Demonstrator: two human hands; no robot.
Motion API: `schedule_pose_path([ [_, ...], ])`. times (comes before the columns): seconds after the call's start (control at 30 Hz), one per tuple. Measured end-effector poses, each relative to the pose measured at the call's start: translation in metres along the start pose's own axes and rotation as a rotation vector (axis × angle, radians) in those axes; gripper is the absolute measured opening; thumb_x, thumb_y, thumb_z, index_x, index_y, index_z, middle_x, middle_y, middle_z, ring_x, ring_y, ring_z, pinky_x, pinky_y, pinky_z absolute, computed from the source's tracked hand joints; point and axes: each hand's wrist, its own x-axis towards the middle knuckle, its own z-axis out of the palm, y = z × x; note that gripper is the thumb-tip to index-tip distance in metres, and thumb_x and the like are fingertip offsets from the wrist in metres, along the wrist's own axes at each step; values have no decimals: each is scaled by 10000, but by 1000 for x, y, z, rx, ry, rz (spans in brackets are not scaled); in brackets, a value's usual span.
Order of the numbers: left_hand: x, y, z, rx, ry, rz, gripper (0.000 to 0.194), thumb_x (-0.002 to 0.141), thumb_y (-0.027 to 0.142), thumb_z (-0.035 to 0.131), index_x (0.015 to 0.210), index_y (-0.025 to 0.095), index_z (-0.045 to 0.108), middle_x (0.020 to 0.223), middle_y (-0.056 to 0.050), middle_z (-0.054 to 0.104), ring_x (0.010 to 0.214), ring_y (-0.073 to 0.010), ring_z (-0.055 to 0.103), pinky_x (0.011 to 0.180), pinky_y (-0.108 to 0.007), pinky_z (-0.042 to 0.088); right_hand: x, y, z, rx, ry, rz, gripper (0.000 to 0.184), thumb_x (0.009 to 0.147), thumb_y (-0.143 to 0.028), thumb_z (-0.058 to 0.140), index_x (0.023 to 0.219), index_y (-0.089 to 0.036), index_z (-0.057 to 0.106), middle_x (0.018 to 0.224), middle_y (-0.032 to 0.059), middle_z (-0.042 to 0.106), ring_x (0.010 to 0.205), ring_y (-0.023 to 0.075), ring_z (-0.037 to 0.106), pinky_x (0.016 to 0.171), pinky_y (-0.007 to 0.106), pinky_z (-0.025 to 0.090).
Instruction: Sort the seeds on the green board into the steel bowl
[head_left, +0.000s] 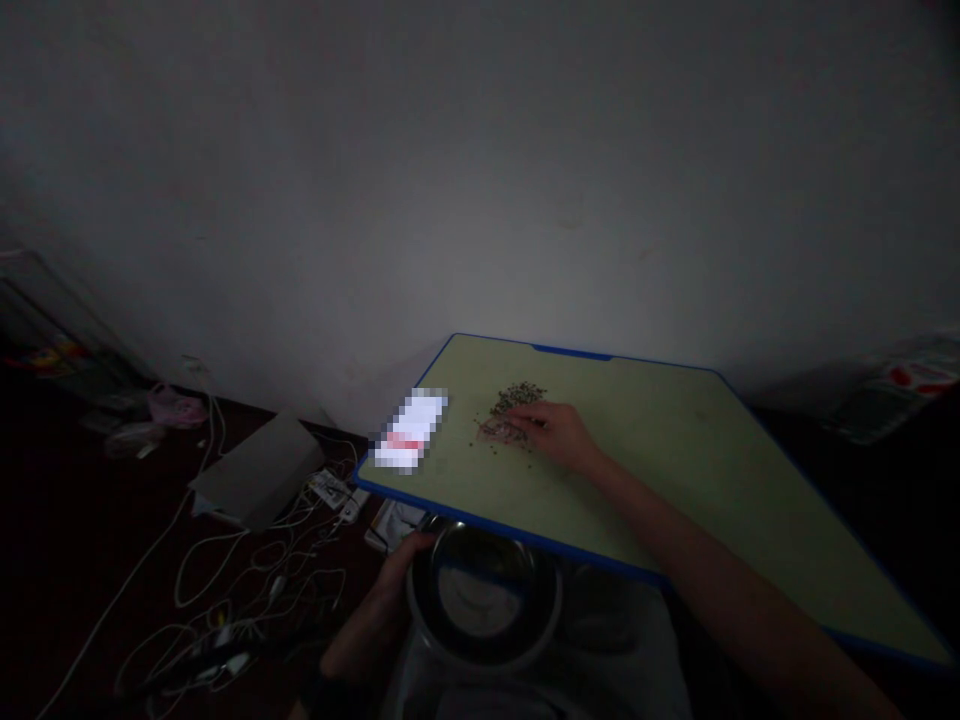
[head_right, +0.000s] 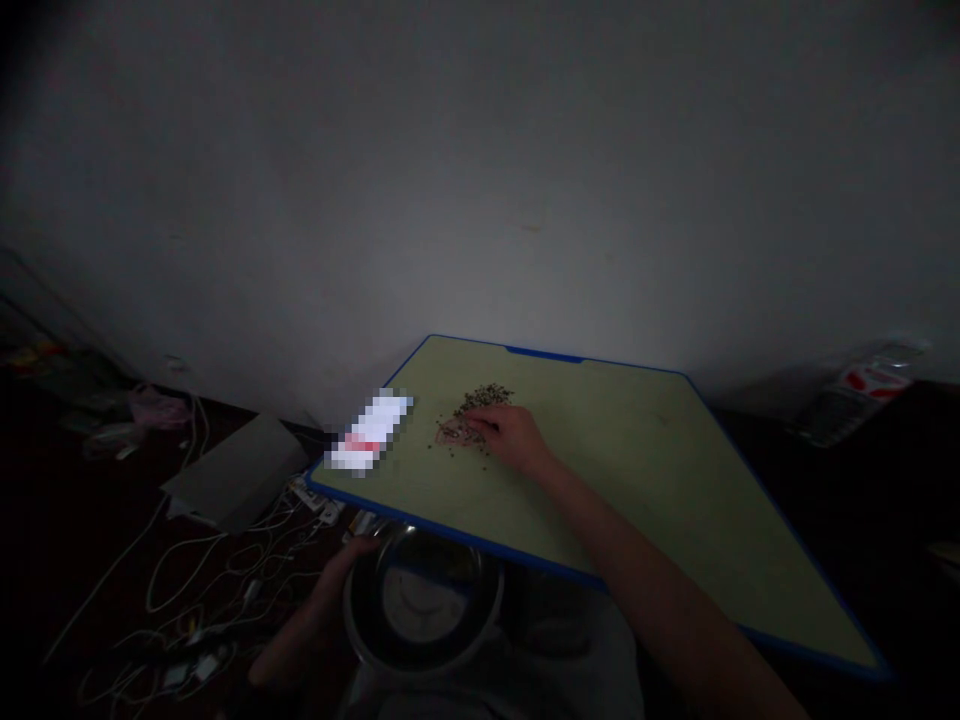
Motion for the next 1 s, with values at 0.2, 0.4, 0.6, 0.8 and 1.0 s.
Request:
schedule_pose_path([
  [0.2,-23,6,9,10,-15,102,160,616,296,679,735,191,699,727,-53,725,845,-270,636,823,-367,439,0,2,2,8,1,-10,213,838,-260,548,981,-266,705,957,23,714,846,171,664,760,300,503],
  [0.4,-18,11,3,14,-54,101,107,610,250,679,697,195,708,719,-25,725,773,-232,632,776,-328,454,0,4,2,-48,3,-1,219,842,-270,540,984,-263,707,939,29,717,824,184,665,739,315,506],
  [0.6,0,8,0,17,-19,-6,120,615,288,652,569,180,678,565,-24,672,604,-204,592,656,-314,451,0,-1,1,-43,14,-10,222,850,-260,526,979,-259,706,941,24,717,827,168,663,747,297,505],
  [0.8,3,2,-2,21,15,3,113,637,262,644,607,158,674,482,-7,630,587,-194,588,671,-305,434,-3,-6,5,-101,0,-48,247,865,-247,505,1028,-239,689,982,38,706,854,173,655,775,301,500],
  [1.0,18,-4,-7,3,82,-197,145,662,244,606,578,141,664,540,-37,680,557,-185,598,630,-299,445,-6,-12,10,-199,-12,-101,280,888,-258,463,1079,-233,667,1018,42,694,866,178,649,789,303,495],
])
